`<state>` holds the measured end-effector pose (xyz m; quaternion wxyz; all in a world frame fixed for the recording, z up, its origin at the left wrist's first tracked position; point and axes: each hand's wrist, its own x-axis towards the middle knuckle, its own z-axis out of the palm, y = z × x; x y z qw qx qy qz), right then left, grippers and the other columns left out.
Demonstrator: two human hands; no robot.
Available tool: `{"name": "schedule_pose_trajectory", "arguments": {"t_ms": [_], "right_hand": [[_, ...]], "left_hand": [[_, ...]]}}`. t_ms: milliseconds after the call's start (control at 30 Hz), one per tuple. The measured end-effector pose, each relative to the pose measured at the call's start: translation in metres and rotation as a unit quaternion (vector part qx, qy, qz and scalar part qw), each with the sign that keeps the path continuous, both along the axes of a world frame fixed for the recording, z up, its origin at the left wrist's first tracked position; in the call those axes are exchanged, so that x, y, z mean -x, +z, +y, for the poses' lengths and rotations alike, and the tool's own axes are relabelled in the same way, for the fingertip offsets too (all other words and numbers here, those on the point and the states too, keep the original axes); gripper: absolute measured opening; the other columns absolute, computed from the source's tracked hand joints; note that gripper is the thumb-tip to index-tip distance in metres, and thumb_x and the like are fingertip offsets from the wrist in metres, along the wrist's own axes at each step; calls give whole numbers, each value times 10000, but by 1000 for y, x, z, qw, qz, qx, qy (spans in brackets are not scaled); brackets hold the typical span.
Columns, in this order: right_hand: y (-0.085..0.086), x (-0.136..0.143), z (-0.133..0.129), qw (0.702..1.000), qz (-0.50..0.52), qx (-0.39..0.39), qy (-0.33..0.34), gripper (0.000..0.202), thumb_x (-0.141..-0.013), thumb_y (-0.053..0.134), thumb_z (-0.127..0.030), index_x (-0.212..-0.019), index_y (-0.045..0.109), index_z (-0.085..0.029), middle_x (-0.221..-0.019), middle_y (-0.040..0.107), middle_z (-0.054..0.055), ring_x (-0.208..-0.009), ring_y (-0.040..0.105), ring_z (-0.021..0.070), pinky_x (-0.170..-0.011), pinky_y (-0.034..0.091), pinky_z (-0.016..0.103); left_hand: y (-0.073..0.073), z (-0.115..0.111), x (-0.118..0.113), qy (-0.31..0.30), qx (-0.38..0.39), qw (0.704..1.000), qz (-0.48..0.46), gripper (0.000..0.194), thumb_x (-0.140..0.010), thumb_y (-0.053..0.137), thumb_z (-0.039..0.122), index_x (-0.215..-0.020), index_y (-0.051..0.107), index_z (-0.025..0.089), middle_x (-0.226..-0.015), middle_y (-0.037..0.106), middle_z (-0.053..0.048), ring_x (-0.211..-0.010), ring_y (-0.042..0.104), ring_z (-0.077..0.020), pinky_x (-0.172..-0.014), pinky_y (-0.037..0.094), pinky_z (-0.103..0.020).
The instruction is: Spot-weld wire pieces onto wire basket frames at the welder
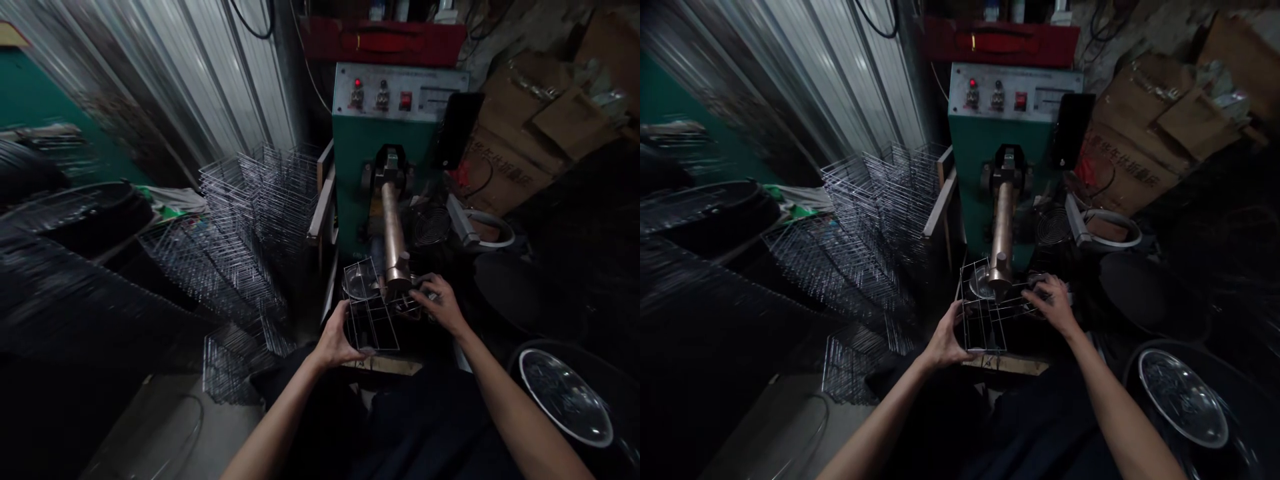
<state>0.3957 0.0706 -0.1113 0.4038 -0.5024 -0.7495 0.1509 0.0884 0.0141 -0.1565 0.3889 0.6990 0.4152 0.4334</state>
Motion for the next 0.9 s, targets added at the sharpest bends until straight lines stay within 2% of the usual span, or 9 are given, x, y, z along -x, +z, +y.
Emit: {"name": "schedule_pose_trajectory", "arguments": {"t_ms": [333,567,633,700,800,900], "right_hand": [[-3,-5,1,1000,-3,-2,-6,512,-930,635,-683,-683,644,-235,-940,670,69,-907,607,270,-830,455,414],[5,-6,-1,1000,13,-8,10,462,-946,614,-651,-751,659,-234,-1007,695,93,-991,637,294,-894,479,438],[4,-16,-13,999,45,4,0,400,-958,601,-623,-891,658,-233,-1082,697,100,-1038,646,295,-919,495,433],[-2,-30,-35,996,76,22,-34,378,-972,591,-587,-1102,622,-233,-1155,693,108,-1073,654,293,-923,517,424],[-19,-52,-81,993,68,39,-92,456,-992,552,-554,-1317,549,-234,-1241,686,121,-1120,663,305,-929,546,439],[-24,-66,-124,989,18,4,-146,444,-1026,472,-500,-1369,584,-241,-1308,676,116,-1181,655,316,-1007,532,483]], "left_hand": [[5,5,-1,-17,-4,1000,9,1012,-543,963,418,-1380,429,221,-1332,562,-123,-1226,622,-334,-1085,545,-540],[12,2,-5,-22,22,999,-12,1020,-524,959,384,-1361,403,209,-1312,582,-111,-1232,625,-327,-1134,497,-581],[14,-13,-5,-16,29,999,-9,994,-526,946,364,-1347,406,213,-1299,582,-109,-1215,628,-320,-1122,503,-577],[14,-38,-5,-2,45,999,-16,980,-508,939,358,-1321,410,221,-1272,581,-104,-1198,627,-319,-1103,512,-570],[10,-89,-5,19,105,992,-72,940,-504,929,407,-1278,418,255,-1196,591,-76,-1134,643,-306,-1017,564,-531],[8,-141,-7,43,205,960,-184,881,-541,893,561,-1245,448,276,-1135,617,-68,-1058,673,-291,-909,613,-476]]}}
